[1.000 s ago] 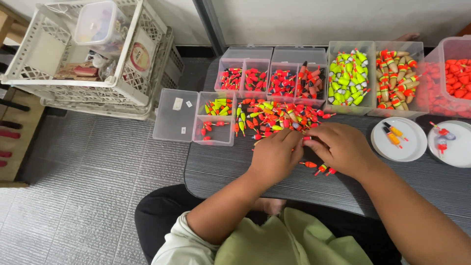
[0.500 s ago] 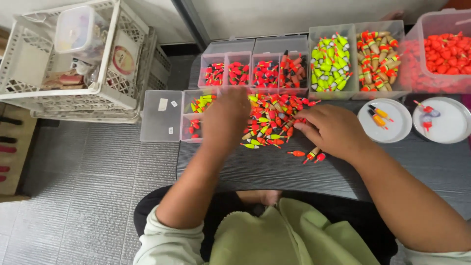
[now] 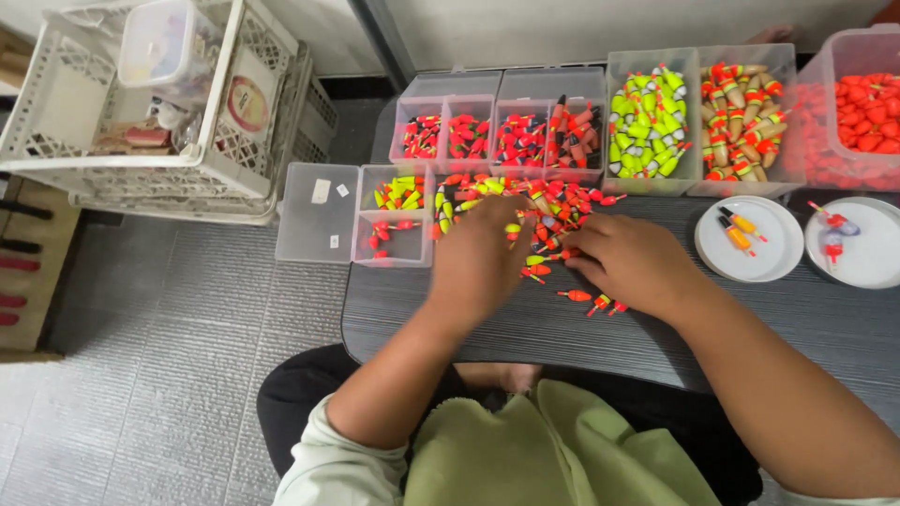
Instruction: Assembling fishing floats by joining stems to bodies and sorting them into plastic containers.
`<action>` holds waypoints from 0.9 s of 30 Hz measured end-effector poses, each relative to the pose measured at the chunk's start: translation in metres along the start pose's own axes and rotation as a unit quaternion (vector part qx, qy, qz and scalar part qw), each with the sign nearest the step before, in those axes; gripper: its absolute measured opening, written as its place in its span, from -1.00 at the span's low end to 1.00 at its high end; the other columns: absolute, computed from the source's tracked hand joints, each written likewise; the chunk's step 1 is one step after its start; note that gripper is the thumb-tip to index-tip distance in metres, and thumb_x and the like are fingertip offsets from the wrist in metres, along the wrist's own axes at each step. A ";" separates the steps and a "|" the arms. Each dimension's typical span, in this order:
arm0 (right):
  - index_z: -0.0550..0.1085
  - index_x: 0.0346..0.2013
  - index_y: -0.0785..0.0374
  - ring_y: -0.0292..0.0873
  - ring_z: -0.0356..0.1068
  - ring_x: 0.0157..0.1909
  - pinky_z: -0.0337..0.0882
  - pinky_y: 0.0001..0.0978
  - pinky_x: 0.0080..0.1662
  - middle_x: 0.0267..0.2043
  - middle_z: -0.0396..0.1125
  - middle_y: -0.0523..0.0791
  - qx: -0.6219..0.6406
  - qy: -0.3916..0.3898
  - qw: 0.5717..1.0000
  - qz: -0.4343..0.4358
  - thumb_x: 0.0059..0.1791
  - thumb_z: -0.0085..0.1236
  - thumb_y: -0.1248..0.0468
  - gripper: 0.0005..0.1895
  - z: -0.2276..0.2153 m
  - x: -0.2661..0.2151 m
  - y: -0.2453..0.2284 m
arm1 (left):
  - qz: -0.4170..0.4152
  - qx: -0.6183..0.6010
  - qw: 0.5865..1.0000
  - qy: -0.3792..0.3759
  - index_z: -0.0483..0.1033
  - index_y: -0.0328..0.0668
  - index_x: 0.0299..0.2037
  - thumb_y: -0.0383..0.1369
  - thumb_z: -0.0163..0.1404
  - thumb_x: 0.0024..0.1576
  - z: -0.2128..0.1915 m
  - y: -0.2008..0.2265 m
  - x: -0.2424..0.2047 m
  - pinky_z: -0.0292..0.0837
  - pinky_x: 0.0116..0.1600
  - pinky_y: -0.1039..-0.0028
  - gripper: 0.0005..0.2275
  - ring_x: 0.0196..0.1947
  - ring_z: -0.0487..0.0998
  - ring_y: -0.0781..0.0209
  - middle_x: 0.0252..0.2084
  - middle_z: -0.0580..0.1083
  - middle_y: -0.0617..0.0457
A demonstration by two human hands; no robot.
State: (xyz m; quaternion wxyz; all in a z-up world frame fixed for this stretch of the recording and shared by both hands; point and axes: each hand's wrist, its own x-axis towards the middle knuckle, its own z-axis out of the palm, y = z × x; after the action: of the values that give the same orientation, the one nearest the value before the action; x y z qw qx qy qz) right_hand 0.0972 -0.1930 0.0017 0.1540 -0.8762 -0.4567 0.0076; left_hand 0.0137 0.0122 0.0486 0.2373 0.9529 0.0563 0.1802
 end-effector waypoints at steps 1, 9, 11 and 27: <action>0.55 -0.09 -0.02 -0.07 0.46 -0.08 0.48 -0.18 -0.10 -0.16 0.41 -0.21 -0.001 -0.001 1.000 -0.006 0.03 0.02 -0.08 -0.67 0.005 -0.002 0.002 | -0.004 0.001 1.000 0.004 0.56 0.09 -0.09 -0.22 0.04 0.17 0.003 0.004 -0.005 0.52 -0.46 0.27 -0.85 -0.47 0.65 0.01 -0.28 0.55 0.12; 0.52 0.01 0.01 -0.17 0.47 0.02 0.47 -0.35 -0.02 -0.13 0.43 -0.24 -0.018 0.188 0.979 -0.080 -0.02 0.24 0.10 -0.68 0.030 -0.007 0.016 | 0.167 0.074 0.982 0.051 0.51 -0.02 -0.14 -0.21 -0.05 0.16 0.073 -0.020 -0.029 0.57 -0.35 0.27 -0.82 -0.34 0.64 -0.04 -0.28 0.46 0.07; 0.52 0.01 0.01 -0.19 0.47 0.02 0.47 -0.37 -0.01 -0.13 0.43 -0.26 -0.012 0.190 0.978 -0.083 -0.01 0.24 0.12 -0.70 0.026 -0.006 0.015 | 0.158 0.058 0.984 0.065 0.52 -0.02 -0.16 -0.22 -0.05 0.16 0.066 -0.017 -0.028 0.57 -0.37 0.27 -0.83 -0.35 0.64 -0.03 -0.30 0.46 0.08; 0.55 -0.16 0.19 -0.05 0.50 -0.14 0.49 -0.27 -0.11 -0.28 0.44 -0.12 0.059 0.210 0.973 -0.069 0.06 0.18 0.09 -0.76 0.029 -0.001 0.016 | 0.204 0.028 0.975 0.089 0.54 -0.04 -0.21 -0.31 0.01 0.14 0.062 -0.023 -0.024 0.55 -0.40 0.34 -0.90 -0.41 0.63 0.01 -0.32 0.48 0.07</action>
State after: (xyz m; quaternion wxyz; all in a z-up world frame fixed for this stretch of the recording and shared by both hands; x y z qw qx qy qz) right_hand 0.1053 -0.1950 -0.0302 0.2981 -0.8140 -0.4720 -0.1605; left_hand 0.0136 0.0004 -0.0210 0.1627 0.9308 -0.1134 0.3070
